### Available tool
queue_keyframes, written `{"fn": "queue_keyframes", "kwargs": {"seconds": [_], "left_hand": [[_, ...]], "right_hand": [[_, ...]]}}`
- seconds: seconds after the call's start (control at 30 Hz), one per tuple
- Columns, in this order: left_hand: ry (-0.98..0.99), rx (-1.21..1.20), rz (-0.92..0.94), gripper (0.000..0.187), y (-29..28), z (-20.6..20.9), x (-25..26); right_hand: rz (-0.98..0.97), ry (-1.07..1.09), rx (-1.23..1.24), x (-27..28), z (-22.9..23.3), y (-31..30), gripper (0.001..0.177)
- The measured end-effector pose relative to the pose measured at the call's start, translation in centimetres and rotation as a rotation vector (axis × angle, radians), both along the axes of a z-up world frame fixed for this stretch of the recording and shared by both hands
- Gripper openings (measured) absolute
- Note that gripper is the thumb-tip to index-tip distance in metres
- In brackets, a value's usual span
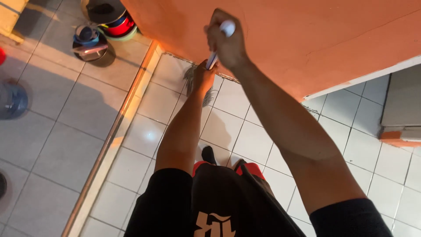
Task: The person rinses a mop in a bucket of water by hand and then mops the white tiled floor in a hallway. The person moves the mop back and forth across the tiles and into corners, occasionally dipping the mop back into the bucket.
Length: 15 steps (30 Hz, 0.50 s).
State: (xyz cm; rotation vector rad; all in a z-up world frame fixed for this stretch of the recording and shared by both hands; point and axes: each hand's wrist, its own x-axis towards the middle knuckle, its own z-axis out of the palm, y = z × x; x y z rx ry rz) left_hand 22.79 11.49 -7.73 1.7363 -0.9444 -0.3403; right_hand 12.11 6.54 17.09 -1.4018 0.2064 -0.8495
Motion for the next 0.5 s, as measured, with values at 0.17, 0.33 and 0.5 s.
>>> {"fn": "queue_keyframes", "kwargs": {"seconds": [0.17,0.33,0.5], "left_hand": [[-0.129,0.157,0.116,0.032,3.7,-3.7,-2.4],[-0.198,0.312,0.3,0.024,7.7,-6.4,-7.5],[0.021,0.153,0.25,0.022,5.5,-4.2,-12.3]], "right_hand": [[0.01,-0.023,0.152,-2.2,-1.8,0.0,0.025],[0.056,0.049,0.239,-8.2,-2.9,2.8,0.021],[-0.005,0.051,0.128,-13.8,-2.2,3.1,0.02]]}}
